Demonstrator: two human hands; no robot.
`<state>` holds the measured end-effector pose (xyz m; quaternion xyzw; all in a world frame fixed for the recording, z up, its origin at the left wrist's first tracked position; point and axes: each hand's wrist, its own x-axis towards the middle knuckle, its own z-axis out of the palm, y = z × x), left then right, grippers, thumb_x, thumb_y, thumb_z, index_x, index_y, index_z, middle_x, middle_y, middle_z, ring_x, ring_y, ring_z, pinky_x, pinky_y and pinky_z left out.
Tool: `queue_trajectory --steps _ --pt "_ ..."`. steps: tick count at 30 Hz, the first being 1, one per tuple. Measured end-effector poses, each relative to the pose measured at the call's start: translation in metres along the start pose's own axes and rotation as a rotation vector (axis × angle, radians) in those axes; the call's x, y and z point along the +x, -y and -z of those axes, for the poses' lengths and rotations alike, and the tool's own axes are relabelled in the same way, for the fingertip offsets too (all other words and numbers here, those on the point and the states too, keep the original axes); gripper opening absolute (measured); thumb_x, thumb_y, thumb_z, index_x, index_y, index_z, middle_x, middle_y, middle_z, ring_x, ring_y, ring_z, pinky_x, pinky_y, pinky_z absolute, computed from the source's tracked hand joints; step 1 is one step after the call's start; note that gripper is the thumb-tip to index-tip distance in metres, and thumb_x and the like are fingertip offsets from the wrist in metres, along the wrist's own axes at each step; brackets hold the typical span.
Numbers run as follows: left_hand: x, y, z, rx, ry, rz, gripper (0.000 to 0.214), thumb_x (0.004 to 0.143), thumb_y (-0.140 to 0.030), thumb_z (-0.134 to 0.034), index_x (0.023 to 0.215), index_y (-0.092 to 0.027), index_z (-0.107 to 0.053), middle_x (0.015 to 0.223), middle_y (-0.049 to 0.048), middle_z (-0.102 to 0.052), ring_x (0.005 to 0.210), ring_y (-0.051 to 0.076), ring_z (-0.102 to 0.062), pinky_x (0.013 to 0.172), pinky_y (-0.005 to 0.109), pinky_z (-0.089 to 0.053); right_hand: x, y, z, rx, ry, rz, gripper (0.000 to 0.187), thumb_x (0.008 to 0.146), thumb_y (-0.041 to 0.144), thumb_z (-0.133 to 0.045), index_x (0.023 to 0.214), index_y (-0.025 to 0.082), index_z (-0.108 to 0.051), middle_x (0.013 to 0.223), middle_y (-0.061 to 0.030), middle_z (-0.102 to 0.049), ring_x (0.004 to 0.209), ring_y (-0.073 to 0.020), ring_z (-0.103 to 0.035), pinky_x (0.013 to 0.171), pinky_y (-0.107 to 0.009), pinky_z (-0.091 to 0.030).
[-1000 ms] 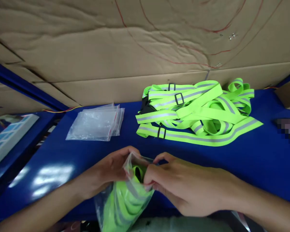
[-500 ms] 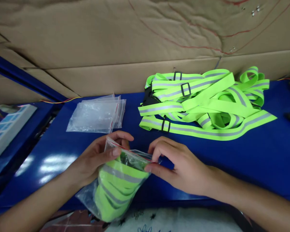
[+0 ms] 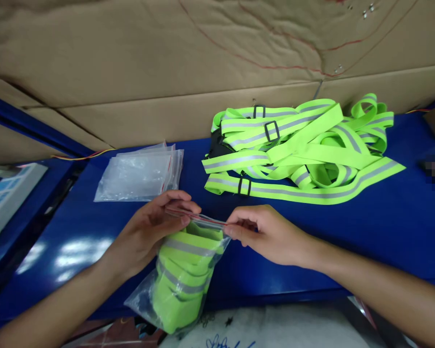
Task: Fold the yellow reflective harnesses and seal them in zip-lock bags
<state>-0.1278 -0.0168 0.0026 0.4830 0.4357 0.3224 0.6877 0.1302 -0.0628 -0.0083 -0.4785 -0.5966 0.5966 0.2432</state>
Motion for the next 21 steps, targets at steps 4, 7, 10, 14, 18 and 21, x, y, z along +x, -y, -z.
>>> queue_trajectory --steps 4,7,10,14,18,21 --pt "0.006 0.001 0.002 0.037 0.069 0.182 0.04 0.084 -0.044 -0.082 0.113 -0.019 -0.069 0.108 0.0062 -0.076 0.094 0.017 -0.07 0.082 0.026 -0.053 -0.001 0.002 0.005 0.005 -0.061 0.052 0.036 0.098 0.051 -0.061 0.091 0.017 -0.067 0.079 -0.0008 -0.063 0.069 -0.011 -0.056 0.062 -0.025 -0.043" --pt "0.008 0.003 0.004 0.1 0.123 0.176 0.034 0.085 -0.045 -0.082 0.102 -0.016 -0.074 0.095 0.004 -0.075 0.084 0.013 -0.066 0.076 0.022 -0.05 0.0 0.005 0.009 0.008 -0.09 0.065 0.035 0.095 0.051 -0.066 0.087 0.017 -0.066 0.072 0.0013 -0.058 0.065 -0.0098 -0.051 0.059 -0.024 -0.039" --pt "0.006 0.003 0.005 0.114 0.108 0.118 0.03 0.086 -0.043 -0.081 0.099 -0.017 -0.073 0.089 0.0015 -0.071 0.078 0.011 -0.062 0.069 0.02 -0.046 0.001 0.008 0.013 0.016 -0.093 0.068 0.037 0.092 0.052 -0.071 0.083 0.017 -0.065 0.069 0.0026 -0.055 0.064 -0.009 -0.047 0.058 -0.023 -0.037" --pt "0.001 0.001 0.001 0.117 0.076 0.089 0.031 0.085 -0.044 -0.081 0.09 -0.016 -0.068 0.077 -0.0016 -0.063 0.068 0.008 -0.054 0.06 0.018 -0.04 -0.001 0.009 0.012 -0.039 -0.075 0.078 0.038 0.095 0.054 -0.065 0.086 0.017 -0.065 0.069 0.0024 -0.055 0.063 -0.0096 -0.047 0.058 -0.024 -0.037" --pt "-0.002 -0.001 -0.001 0.158 0.064 0.087 0.037 0.087 -0.049 -0.078 0.081 -0.016 -0.061 0.068 -0.0036 -0.056 0.059 0.007 -0.047 0.054 0.017 -0.034 -0.003 0.007 0.01 -0.154 -0.067 0.126 0.036 0.101 0.051 -0.057 0.088 0.018 -0.065 0.074 0.0006 -0.057 0.065 -0.0102 -0.047 0.057 -0.024 -0.037" --pt "-0.003 -0.003 -0.001 0.238 0.076 0.046 0.037 0.089 -0.051 -0.075 0.084 -0.015 -0.065 0.07 -0.0023 -0.058 0.061 0.007 -0.048 0.055 0.018 -0.034 -0.002 0.007 0.01 -0.2 -0.071 0.158 0.034 0.102 0.047 -0.055 0.089 0.018 -0.065 0.077 -0.0006 -0.06 0.067 -0.0107 -0.049 0.059 -0.024 -0.039"
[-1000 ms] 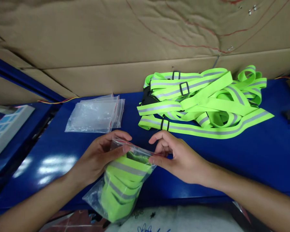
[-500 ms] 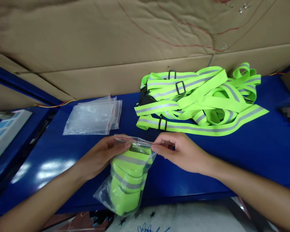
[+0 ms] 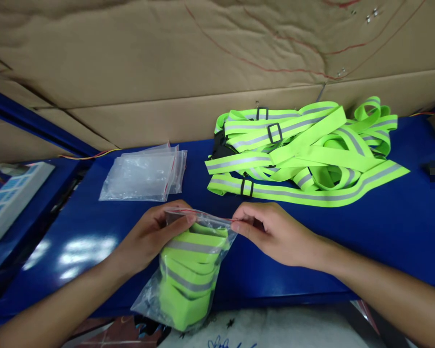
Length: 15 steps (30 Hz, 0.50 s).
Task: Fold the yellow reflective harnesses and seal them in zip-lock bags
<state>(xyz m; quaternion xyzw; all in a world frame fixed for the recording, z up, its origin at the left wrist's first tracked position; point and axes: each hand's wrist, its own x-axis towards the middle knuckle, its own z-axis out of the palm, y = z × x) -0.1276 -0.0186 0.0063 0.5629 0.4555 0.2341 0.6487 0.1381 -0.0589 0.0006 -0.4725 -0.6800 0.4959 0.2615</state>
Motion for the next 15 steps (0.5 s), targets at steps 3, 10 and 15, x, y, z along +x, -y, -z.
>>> queue_trajectory --steps 3,10,15 --pt "0.002 -0.002 0.001 0.002 0.029 -0.022 0.034 0.089 -0.049 -0.075 0.092 -0.015 -0.07 0.08 0.0002 -0.065 0.07 0.009 -0.054 0.061 0.019 -0.039 0.001 0.0 0.001 0.029 -0.021 0.008 0.033 0.1 0.048 -0.059 0.088 0.018 -0.067 0.074 0.0007 -0.059 0.066 -0.0102 -0.05 0.06 -0.024 -0.039" --pt "0.007 0.001 0.004 -0.059 0.089 0.017 0.03 0.09 -0.046 -0.076 0.096 -0.017 -0.072 0.085 -0.0002 -0.067 0.076 0.009 -0.057 0.067 0.018 -0.042 0.002 0.0 0.008 0.107 0.057 -0.048 0.036 0.096 0.053 -0.065 0.093 0.017 -0.068 0.079 0.0 -0.061 0.07 -0.011 -0.051 0.062 -0.024 -0.04" --pt "0.003 0.0 0.002 -0.068 0.065 0.045 0.034 0.088 -0.049 -0.077 0.096 -0.016 -0.073 0.086 0.0016 -0.071 0.076 0.01 -0.06 0.068 0.019 -0.044 0.002 -0.002 0.011 0.172 0.107 -0.093 0.04 0.092 0.055 -0.069 0.086 0.016 -0.064 0.073 0.001 -0.058 0.065 -0.0102 -0.049 0.058 -0.023 -0.039"
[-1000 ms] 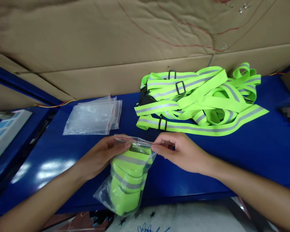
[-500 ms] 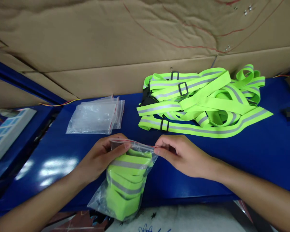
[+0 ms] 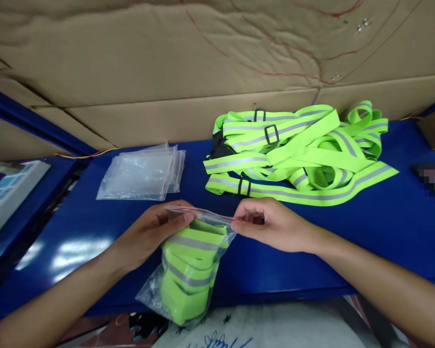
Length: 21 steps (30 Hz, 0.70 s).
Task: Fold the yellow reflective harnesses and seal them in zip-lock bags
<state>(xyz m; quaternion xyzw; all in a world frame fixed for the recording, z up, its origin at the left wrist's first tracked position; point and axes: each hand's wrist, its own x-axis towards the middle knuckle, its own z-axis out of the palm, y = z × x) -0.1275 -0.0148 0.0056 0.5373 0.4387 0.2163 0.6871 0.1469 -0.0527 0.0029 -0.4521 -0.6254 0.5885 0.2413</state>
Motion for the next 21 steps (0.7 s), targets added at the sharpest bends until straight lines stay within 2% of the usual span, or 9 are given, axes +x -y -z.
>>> queue_trajectory --steps 5,10,13,18,21 --pt "-0.003 0.0 0.001 -0.052 0.001 0.004 0.035 0.088 -0.05 -0.077 0.098 -0.017 -0.078 0.089 0.004 -0.076 0.079 0.012 -0.065 0.071 0.019 -0.048 -0.001 -0.003 -0.004 -0.013 -0.059 0.052 0.034 0.094 0.046 -0.067 0.078 0.017 -0.058 0.067 0.0026 -0.052 0.061 -0.009 -0.044 0.054 -0.023 -0.035" --pt "-0.003 0.0 -0.001 -0.048 -0.01 -0.021 0.034 0.087 -0.048 -0.078 0.105 -0.019 -0.08 0.091 0.0053 -0.078 0.081 0.015 -0.069 0.072 0.021 -0.051 0.001 -0.004 -0.007 0.002 -0.044 0.054 0.03 0.095 0.045 -0.066 0.087 0.016 -0.064 0.076 -0.0001 -0.059 0.067 -0.0105 -0.048 0.06 -0.024 -0.04" --pt "-0.002 -0.001 -0.002 -0.031 -0.005 -0.015 0.036 0.087 -0.049 -0.077 0.108 -0.02 -0.08 0.09 0.0057 -0.078 0.082 0.017 -0.071 0.071 0.023 -0.053 0.003 -0.005 -0.01 0.022 -0.053 0.04 0.027 0.095 0.043 -0.063 0.089 0.016 -0.063 0.077 -0.0001 -0.058 0.067 -0.0104 -0.047 0.06 -0.024 -0.038" --pt "-0.002 -0.002 -0.003 0.038 0.028 -0.037 0.037 0.09 -0.049 -0.074 0.111 -0.019 -0.08 0.095 0.0066 -0.079 0.086 0.018 -0.071 0.075 0.023 -0.053 0.005 -0.008 -0.017 0.022 -0.091 -0.017 0.023 0.089 0.036 -0.066 0.08 0.017 -0.058 0.069 0.0031 -0.051 0.062 -0.009 -0.042 0.055 -0.023 -0.032" --pt "-0.003 0.0 -0.004 0.064 0.015 -0.051 0.037 0.092 -0.049 -0.072 0.113 -0.02 -0.079 0.096 0.006 -0.079 0.083 0.017 -0.07 0.071 0.021 -0.052 0.005 -0.009 -0.02 0.061 -0.112 -0.039 0.022 0.087 0.036 -0.067 0.081 0.017 -0.059 0.069 0.0032 -0.051 0.062 -0.009 -0.043 0.056 -0.023 -0.032"
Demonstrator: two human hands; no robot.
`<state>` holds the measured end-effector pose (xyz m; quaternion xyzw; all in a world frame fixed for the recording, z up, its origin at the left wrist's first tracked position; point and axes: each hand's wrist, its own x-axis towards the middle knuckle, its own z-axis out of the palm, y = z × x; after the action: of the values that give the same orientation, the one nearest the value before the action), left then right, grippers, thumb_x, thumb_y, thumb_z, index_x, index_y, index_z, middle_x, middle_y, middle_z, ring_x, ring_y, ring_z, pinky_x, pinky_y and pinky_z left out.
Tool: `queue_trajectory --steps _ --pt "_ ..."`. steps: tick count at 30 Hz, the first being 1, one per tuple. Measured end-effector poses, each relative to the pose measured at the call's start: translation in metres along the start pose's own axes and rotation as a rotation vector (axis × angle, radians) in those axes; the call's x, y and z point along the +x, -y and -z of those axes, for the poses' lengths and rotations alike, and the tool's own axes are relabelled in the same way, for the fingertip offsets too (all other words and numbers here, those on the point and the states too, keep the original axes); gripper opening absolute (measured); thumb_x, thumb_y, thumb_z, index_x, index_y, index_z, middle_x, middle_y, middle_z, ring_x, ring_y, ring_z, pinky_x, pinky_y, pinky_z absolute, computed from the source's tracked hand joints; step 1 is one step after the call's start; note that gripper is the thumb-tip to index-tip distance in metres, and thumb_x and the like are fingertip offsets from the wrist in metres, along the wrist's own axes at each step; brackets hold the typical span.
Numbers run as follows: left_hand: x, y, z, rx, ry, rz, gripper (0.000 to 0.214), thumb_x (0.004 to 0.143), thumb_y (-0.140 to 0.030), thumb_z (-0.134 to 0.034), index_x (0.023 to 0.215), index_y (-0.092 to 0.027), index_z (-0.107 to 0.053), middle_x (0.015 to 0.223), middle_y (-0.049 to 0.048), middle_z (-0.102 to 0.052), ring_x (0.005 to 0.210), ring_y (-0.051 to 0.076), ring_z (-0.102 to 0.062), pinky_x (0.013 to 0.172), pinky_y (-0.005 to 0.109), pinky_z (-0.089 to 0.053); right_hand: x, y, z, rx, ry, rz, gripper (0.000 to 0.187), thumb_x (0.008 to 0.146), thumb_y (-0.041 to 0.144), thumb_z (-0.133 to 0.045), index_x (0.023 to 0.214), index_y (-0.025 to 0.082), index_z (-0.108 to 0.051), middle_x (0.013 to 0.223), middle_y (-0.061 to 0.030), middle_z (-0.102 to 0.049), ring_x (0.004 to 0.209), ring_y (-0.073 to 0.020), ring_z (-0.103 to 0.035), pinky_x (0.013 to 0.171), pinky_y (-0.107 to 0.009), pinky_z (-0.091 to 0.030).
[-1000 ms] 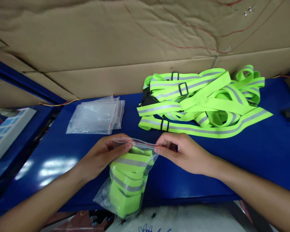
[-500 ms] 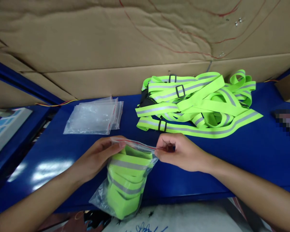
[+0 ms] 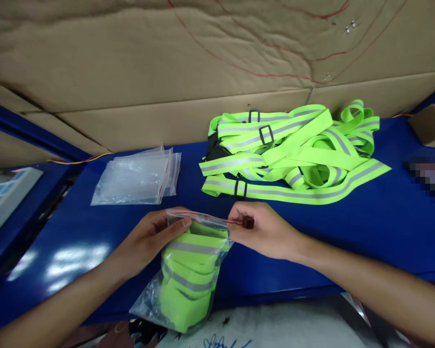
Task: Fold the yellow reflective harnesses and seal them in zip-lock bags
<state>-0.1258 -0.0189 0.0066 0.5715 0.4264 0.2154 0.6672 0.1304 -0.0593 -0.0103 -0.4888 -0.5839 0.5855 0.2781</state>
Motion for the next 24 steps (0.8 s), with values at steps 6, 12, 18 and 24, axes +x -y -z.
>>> queue_trajectory --steps 6,12,18,24 --pt "0.0012 0.0024 -0.002 0.053 0.035 -0.008 0.038 0.095 -0.049 -0.068 0.116 -0.019 -0.078 0.102 0.0077 -0.079 0.086 0.019 -0.071 0.072 0.023 -0.053 0.0024 0.0005 -0.0021 0.102 0.017 -0.005 0.025 0.085 0.037 -0.073 0.082 0.016 -0.06 0.071 0.0025 -0.055 0.064 -0.0088 -0.046 0.058 -0.022 -0.036" --pt "0.0011 0.0034 -0.0014 0.013 0.041 -0.003 0.034 0.095 -0.048 -0.068 0.115 -0.022 -0.079 0.1 0.0055 -0.079 0.085 0.016 -0.071 0.074 0.02 -0.053 0.0029 0.0003 -0.0018 0.116 0.019 -0.019 0.027 0.085 0.039 -0.075 0.082 0.017 -0.061 0.071 0.0026 -0.056 0.063 -0.0084 -0.046 0.058 -0.022 -0.035" --pt "0.0004 0.0029 -0.0037 -0.001 0.069 -0.009 0.032 0.097 -0.047 -0.067 0.116 -0.024 -0.078 0.104 0.0045 -0.079 0.089 0.015 -0.072 0.076 0.019 -0.054 0.003 0.0005 -0.0061 0.137 0.013 -0.013 0.029 0.084 0.042 -0.076 0.085 0.016 -0.063 0.074 0.0015 -0.058 0.065 -0.0093 -0.047 0.059 -0.023 -0.036" --pt "0.001 0.0051 -0.0042 0.01 0.08 -0.015 0.035 0.097 -0.048 -0.066 0.117 -0.022 -0.077 0.103 0.0048 -0.078 0.087 0.014 -0.071 0.074 0.018 -0.053 0.0015 0.0001 -0.0107 0.09 -0.021 0.002 0.024 0.086 0.037 -0.071 0.081 0.017 -0.06 0.07 0.003 -0.051 0.063 -0.0089 -0.042 0.056 -0.023 -0.032"
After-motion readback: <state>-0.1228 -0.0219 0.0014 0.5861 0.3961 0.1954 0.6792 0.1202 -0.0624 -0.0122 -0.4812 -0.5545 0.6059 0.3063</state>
